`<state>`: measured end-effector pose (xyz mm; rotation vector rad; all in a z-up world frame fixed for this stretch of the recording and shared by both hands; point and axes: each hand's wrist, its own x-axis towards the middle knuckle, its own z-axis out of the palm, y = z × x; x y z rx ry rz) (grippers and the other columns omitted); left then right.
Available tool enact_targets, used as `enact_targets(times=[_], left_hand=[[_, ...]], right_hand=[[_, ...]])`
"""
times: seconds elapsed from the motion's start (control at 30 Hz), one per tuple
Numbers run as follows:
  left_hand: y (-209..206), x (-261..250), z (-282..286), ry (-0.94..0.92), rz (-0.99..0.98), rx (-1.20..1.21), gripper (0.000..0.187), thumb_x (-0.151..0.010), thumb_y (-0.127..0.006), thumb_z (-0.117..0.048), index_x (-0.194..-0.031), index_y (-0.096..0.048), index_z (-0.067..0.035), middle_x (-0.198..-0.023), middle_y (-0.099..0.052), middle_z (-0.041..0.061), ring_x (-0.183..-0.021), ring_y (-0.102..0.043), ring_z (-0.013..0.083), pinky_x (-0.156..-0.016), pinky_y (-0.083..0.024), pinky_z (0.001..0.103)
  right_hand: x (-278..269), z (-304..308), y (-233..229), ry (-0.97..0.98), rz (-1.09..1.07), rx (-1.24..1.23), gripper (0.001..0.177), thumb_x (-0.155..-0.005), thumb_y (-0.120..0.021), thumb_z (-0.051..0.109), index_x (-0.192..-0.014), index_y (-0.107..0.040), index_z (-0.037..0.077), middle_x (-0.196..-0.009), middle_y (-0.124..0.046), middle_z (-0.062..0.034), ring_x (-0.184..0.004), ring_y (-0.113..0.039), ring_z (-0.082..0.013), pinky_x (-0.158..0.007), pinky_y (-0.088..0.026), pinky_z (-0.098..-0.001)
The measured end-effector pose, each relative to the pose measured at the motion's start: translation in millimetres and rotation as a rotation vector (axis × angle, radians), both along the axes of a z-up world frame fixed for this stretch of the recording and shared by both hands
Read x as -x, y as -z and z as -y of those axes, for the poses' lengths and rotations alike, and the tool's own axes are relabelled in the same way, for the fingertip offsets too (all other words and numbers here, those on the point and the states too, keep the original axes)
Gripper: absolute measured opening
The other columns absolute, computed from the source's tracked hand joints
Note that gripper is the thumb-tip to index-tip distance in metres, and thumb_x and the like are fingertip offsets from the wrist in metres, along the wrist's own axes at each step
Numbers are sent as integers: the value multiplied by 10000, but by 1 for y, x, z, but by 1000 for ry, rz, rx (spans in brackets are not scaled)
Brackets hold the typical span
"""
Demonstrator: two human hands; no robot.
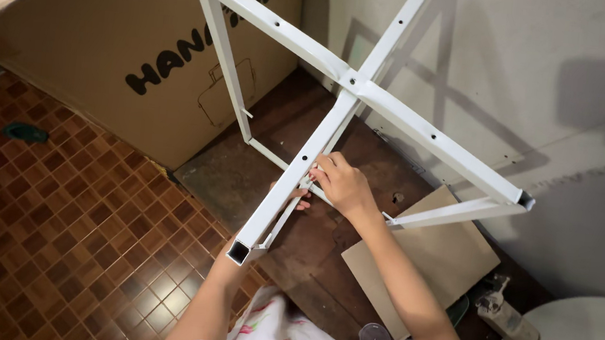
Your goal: The person assembles a white metal folding table frame on the floor. They fit the X-shaped leg frame together, attach the side rails, and use a screwdriver to drive screws into the frame joints, working around the structure as it takes shape.
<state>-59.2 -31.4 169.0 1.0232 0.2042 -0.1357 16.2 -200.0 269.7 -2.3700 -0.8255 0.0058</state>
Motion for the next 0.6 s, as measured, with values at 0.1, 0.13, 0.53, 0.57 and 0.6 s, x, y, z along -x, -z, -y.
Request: enact_targets(times=[0.1,0.13,0.53,0.57,0.6], left_hand=[[-24,16,5,-50,61,67,352,-945,-688,-166,-1233,-596,14,-1073,-682,151,-914,-702,211,-836,-577,320],[-28,21,6,-76,92,115,370,-948,-679,-186,-1250,-564,-7,-1108,-678,150,-961,-704,212,-879,-574,326],[-12,1,6,-32,-4,-166,467,-998,-649,-270,-1300,-509,58,-1145,-632,164,-954,-667,220,-869,-570,334],[-12,0,4,-27,10,-146,477,-990,-647,-275,-1311,-494,42,-1148,-634,161,-965,-669,215,-877,-569,329],[-12,2,3,-21,19,-126,487,-983,-646,-280,-1322,-479,27,-1152,-635,158,-975,-672,210,-885,-569,323]], right_hand=[[-5,4,-1,-27,16,29,300,-949,-654,245,-1214,-645,103,-1024,-637,-161,-857,-701,-393,-690,-557,-476],[-6,5,1,-82,106,-47,299,-932,-637,210,-1205,-627,87,-1089,-627,-165,-901,-694,-399,-712,-563,-463],[-23,3,15,-250,120,-223,349,-942,-611,94,-1289,-647,87,-1206,-614,-157,-964,-682,-374,-777,-582,-444],[-24,1,12,-239,131,-204,372,-950,-625,113,-1321,-657,114,-1172,-627,-144,-950,-692,-366,-772,-585,-447],[-23,-1,9,-227,139,-185,396,-959,-638,131,-1353,-666,141,-1139,-640,-130,-937,-702,-358,-766,-588,-449]])
